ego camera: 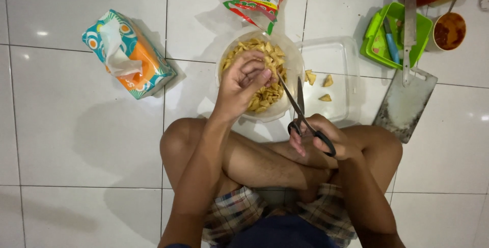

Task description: A person sitting on the floor uses scissors to cut small fried snack pieces into smaller bits and places them in a container.

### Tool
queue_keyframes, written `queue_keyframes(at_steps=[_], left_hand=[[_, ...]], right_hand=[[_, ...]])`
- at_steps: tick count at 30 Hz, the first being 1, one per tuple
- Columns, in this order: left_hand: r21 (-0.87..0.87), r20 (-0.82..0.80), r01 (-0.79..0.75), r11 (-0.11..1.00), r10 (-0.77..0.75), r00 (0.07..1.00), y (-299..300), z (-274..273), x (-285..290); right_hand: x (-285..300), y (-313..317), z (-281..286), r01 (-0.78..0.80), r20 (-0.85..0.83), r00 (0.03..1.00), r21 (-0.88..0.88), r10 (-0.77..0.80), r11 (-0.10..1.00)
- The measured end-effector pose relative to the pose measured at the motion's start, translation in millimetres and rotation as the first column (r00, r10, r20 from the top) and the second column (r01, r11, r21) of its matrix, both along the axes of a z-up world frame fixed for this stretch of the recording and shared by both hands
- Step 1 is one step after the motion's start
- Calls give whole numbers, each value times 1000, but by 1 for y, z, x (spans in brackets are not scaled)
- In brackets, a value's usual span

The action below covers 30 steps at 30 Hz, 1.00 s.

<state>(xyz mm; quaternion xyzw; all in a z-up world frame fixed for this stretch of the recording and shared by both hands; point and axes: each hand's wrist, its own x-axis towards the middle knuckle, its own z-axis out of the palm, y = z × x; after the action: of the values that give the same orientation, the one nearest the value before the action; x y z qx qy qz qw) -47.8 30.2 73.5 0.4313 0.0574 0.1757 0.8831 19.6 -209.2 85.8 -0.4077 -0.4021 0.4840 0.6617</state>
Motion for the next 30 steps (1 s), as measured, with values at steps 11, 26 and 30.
queue_keyframes(at_steps=[11, 26, 30], left_hand=[[18, 9, 18, 1000, -18, 1000, 2, -3, -3], [-44, 26, 68, 997, -67, 997, 7, -4, -6], [-73, 51, 78, 994, -74, 996, 7, -5, -7]], right_hand=[[6, -4, -1, -100, -43, 994, 59, 103, 993], [8, 4, 24, -142, -88, 985, 76, 149, 987], [6, 6, 32, -140, -84, 986, 31, 142, 990]])
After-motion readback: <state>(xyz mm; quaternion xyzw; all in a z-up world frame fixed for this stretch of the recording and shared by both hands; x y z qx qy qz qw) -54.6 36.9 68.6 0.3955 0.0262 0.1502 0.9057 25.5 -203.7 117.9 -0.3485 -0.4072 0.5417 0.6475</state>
